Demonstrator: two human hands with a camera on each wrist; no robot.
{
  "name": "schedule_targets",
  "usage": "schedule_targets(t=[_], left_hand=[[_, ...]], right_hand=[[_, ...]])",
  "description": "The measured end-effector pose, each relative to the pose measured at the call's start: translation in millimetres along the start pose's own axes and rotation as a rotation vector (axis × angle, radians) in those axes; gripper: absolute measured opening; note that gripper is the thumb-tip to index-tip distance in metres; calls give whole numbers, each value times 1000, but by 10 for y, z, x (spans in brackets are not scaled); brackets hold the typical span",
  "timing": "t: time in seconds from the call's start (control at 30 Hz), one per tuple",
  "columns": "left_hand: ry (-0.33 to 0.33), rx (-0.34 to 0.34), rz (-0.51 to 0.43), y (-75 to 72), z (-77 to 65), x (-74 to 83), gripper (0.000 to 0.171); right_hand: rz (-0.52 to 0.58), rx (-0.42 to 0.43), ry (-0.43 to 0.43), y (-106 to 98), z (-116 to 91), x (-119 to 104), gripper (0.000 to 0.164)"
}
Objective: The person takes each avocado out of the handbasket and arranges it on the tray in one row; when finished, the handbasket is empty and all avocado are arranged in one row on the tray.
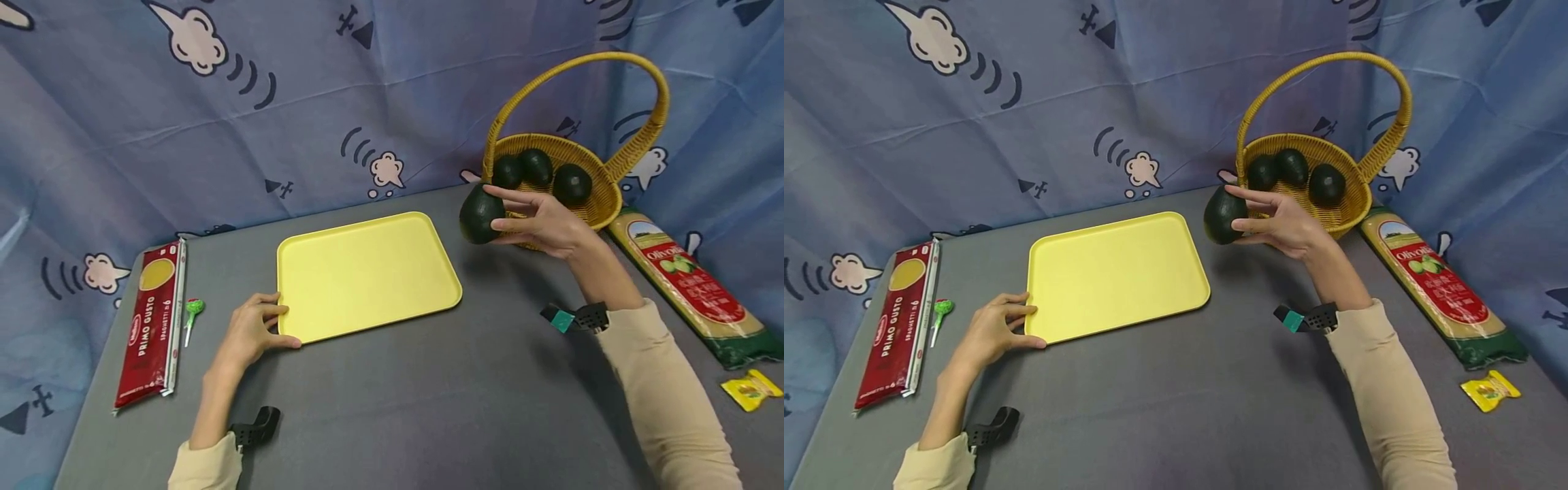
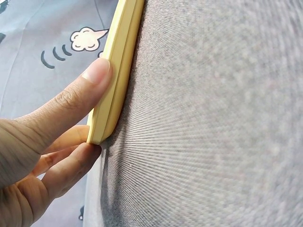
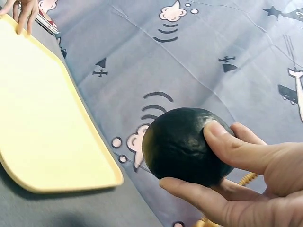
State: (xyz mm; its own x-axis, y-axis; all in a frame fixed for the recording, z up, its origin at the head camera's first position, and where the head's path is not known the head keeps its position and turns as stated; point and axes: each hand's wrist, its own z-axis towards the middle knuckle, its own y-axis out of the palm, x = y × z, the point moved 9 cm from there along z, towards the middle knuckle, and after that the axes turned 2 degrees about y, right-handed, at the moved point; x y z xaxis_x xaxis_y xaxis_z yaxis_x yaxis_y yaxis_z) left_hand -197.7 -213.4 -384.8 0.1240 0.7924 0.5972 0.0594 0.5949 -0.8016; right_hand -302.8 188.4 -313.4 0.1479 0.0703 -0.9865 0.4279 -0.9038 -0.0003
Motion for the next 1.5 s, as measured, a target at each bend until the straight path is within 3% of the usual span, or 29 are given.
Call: schedule_targets(t=[0.27,0.5,0.93,1.2,1.5], left_hand=[[-5,-3,-8,2,0,2,67],[-6,-2,-32,10,1,-7,66],[-6,8,-41,-1,13,-15,66],[21,25,-22,-30,15,-32,65],[-2,17,-36,-13,29,-43,67]], right_hand=[[24,-73,-13,301,275,103,61],[2,-100,31,538,529,210,64],[90,-163,113,1040,949,361,66],[119,-224,90,1336,1174,383,65],[8,-297,59,1798,1531,497,62]])
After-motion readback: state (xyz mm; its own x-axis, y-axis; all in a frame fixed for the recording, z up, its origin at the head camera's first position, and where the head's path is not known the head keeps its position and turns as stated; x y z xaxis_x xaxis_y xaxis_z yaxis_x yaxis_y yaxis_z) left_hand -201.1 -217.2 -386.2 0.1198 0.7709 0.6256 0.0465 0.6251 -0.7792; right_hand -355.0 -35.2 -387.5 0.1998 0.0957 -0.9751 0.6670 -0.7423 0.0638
